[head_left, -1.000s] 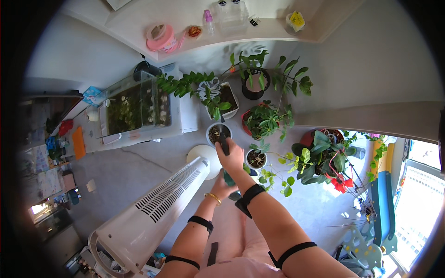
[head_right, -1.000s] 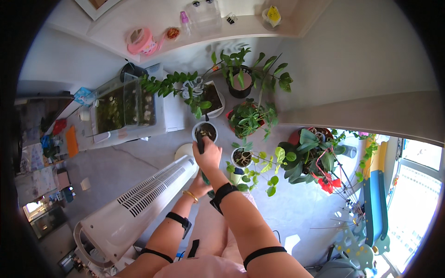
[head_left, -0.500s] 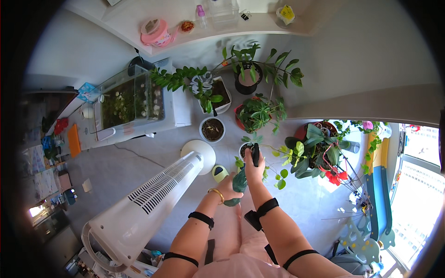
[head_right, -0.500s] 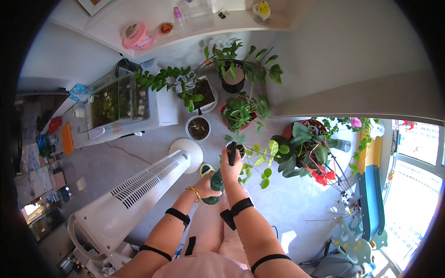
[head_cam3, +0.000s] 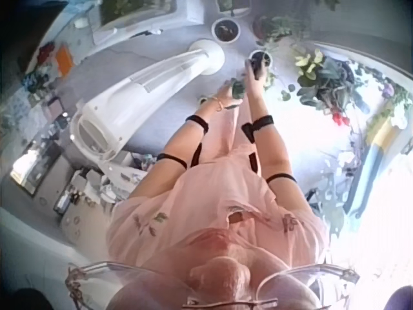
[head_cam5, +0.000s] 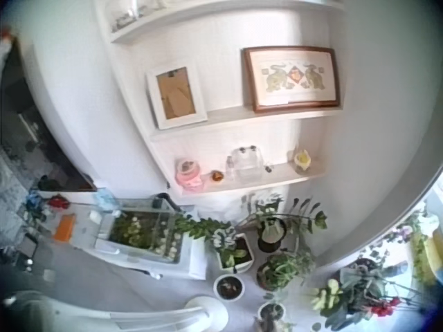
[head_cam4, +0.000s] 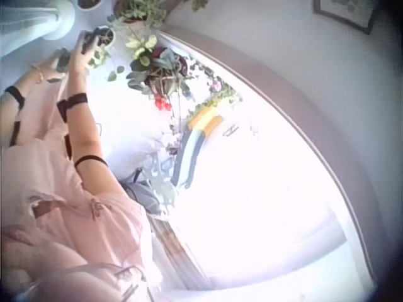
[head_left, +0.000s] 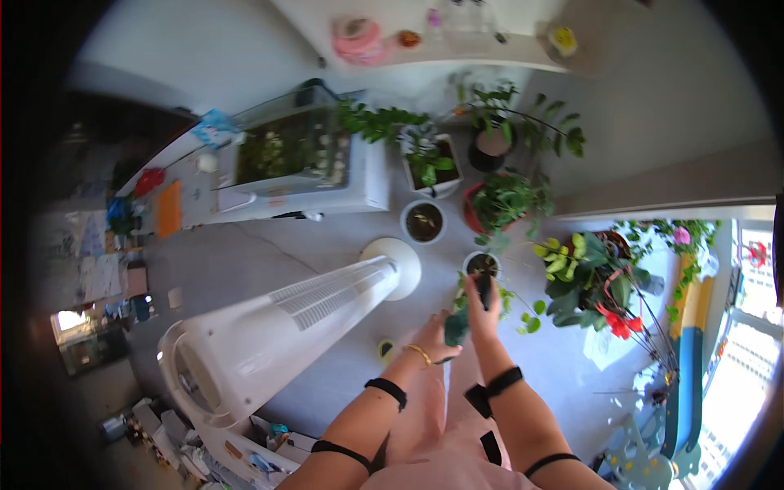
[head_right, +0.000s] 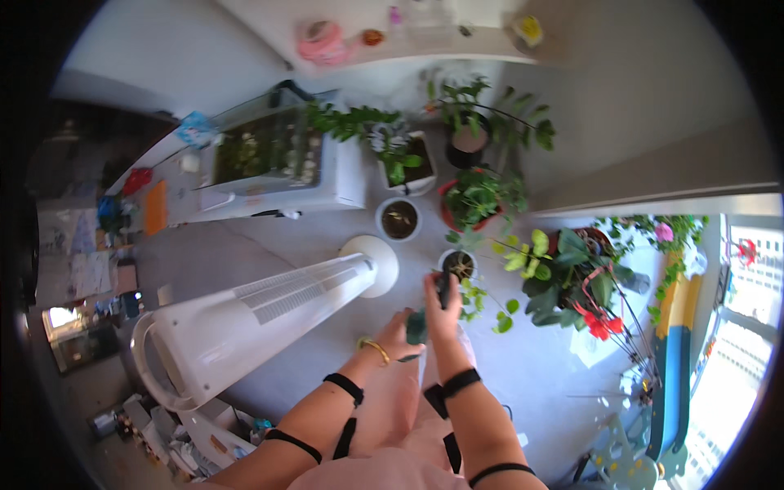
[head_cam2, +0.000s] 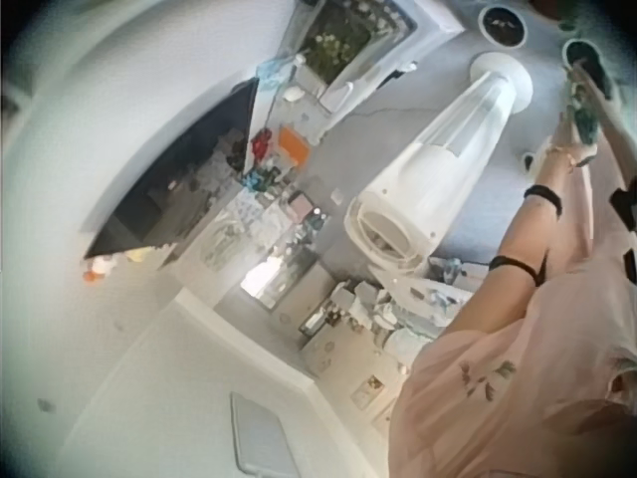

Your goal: The recorder waters several potted plants on a balcony and indoors, uses a spray bottle, and wipes leaves.

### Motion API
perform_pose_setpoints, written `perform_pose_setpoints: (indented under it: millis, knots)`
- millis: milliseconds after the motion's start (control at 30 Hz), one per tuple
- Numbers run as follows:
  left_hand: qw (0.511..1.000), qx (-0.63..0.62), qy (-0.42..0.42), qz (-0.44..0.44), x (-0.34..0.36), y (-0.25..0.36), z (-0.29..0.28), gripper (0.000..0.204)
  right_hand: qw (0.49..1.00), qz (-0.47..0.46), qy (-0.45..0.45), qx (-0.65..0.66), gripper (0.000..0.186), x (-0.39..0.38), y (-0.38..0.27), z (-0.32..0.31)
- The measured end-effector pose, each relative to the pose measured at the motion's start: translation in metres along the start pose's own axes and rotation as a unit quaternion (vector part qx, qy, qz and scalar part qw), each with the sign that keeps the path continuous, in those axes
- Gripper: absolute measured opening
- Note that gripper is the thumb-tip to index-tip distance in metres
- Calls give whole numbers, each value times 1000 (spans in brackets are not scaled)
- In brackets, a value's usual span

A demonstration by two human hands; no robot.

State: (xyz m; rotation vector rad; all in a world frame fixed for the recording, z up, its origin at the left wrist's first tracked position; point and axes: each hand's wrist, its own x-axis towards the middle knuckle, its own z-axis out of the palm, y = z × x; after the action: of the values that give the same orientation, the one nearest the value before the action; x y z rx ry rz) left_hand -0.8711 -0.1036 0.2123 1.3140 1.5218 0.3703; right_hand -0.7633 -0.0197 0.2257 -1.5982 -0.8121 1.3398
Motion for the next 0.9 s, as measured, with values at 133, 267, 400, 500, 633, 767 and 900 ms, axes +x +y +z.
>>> perform_pose_setpoints:
  millis: [133,267,400,500,633,767,900]
  knots:
    - [996,83,36,21,-21,10,3,61,994,-2,-62,92,21,-40,-23,-19]
    - [992,103,66,20,-90,-14,-16,58,984,39,-85,153,35,-121,-19,4]
    - [995,73,64,34,-184,-60,-37,58,991,32,-120,51,35,-221,-11,34]
    - [988,67,141,-6,-288,-117,-53,57,972,-6,-232,-41,31,-316,-16,85]
    - [966,16,250,-59,-424,-166,-108,57,921,67,-379,61,32,-426,17,175]
    - [942,-11,324,-89,-539,-201,-165,65,828,21,-560,-5,35,-521,15,262]
    - [902,-71,394,-162,-620,-185,-215,77,752,10,-656,-68,32,-584,-16,333]
